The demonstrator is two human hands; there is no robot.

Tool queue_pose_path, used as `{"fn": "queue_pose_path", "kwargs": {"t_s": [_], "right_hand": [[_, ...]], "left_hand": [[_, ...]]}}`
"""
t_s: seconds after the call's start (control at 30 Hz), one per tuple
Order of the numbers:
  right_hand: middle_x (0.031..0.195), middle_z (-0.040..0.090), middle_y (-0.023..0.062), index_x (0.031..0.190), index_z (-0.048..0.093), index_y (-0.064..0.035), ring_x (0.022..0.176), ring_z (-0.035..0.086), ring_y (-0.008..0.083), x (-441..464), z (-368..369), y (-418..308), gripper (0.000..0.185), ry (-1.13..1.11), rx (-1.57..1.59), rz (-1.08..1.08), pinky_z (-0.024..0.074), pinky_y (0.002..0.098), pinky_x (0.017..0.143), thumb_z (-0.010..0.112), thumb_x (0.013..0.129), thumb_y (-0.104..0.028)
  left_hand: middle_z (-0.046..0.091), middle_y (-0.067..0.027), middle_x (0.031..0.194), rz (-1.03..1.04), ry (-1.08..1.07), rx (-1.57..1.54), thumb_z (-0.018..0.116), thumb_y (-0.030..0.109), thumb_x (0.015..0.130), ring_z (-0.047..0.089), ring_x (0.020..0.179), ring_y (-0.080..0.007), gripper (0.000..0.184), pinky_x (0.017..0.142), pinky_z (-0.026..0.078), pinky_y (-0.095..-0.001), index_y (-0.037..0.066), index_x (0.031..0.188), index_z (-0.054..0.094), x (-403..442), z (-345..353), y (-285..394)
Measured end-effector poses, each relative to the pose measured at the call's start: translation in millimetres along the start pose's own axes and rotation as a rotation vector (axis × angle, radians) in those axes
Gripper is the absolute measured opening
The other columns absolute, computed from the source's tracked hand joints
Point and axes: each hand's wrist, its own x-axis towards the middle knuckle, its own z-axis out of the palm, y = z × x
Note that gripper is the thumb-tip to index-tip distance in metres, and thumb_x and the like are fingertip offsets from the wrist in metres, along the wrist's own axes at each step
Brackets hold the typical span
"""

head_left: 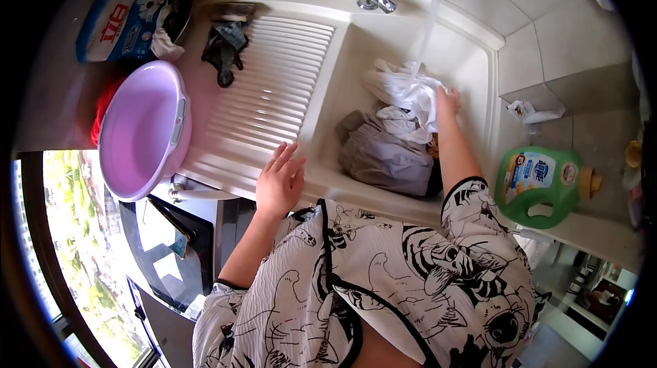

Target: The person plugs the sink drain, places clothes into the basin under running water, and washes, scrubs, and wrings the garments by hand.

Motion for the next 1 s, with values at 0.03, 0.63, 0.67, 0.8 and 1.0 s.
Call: {"fn": "queue_pose_path", "kwargs": {"t_s": [0.03,0.63,0.67,0.8,1.0], "right_hand": [[0.112,0.059,0.0105,0.114,0.055,-0.0115,0.105,0.054,0.0323,-3.7,-1.7,6.0,0.038,0.082,-0.070,-0.145,0.0413,0.0438,0.090,0.061,0.080,-0.025],[0.121,0.049,-0.0011,0.117,0.057,-0.0197,0.121,0.038,0.0184,-70.1,1.6,2.7,0.047,-0.511,-0.523,-0.923,0.0290,0.0398,0.101,0.066,0.074,-0.036],[0.120,0.050,-0.0014,0.114,0.059,-0.0202,0.122,0.037,0.0187,-69.9,0.3,2.5,0.043,-0.490,-0.553,-0.977,0.0293,0.0409,0.099,0.066,0.074,-0.036],[0.112,0.057,0.0005,0.098,0.066,-0.0199,0.121,0.039,0.0198,-67.4,-3.6,-7.6,0.028,-0.624,-0.741,-0.994,0.0282,0.0454,0.097,0.064,0.077,-0.038],[0.085,0.063,0.0107,0.090,0.065,-0.0118,0.083,0.058,0.0276,-40.9,4.4,-29.1,0.027,-0.661,-0.059,-0.498,0.0436,0.0388,0.078,0.059,0.083,-0.037]], "left_hand": [[0.058,-0.0096,0.120,-0.001,0.005,-0.005,0.061,0.006,0.077,0.049,0.119,-0.0308,0.017,0.091,0.046,-0.0392,0.009,0.093,0.065,0.1,-1.0,0.2],[0.060,-0.0093,0.117,0.023,0.031,-0.002,0.062,0.008,0.076,0.052,0.115,-0.0296,0.017,0.087,0.047,-0.0390,0.010,0.093,0.064,-3.6,3.2,-3.8],[0.060,-0.0093,0.116,0.025,0.036,-0.004,0.062,0.008,0.076,0.053,0.115,-0.0297,0.017,0.086,0.048,-0.0391,0.010,0.093,0.064,-3.5,3.8,-4.4],[0.061,-0.0092,0.114,0.049,0.034,-0.013,0.062,0.007,0.076,0.054,0.113,-0.0299,0.017,0.085,0.048,-0.0392,0.010,0.092,0.064,-1.6,3.4,-2.3],[0.062,-0.0088,0.113,0.055,0.053,-0.009,0.062,0.006,0.076,0.055,0.112,-0.0296,0.017,0.084,0.049,-0.0391,0.010,0.092,0.064,-3.7,3.9,-5.0]]}}
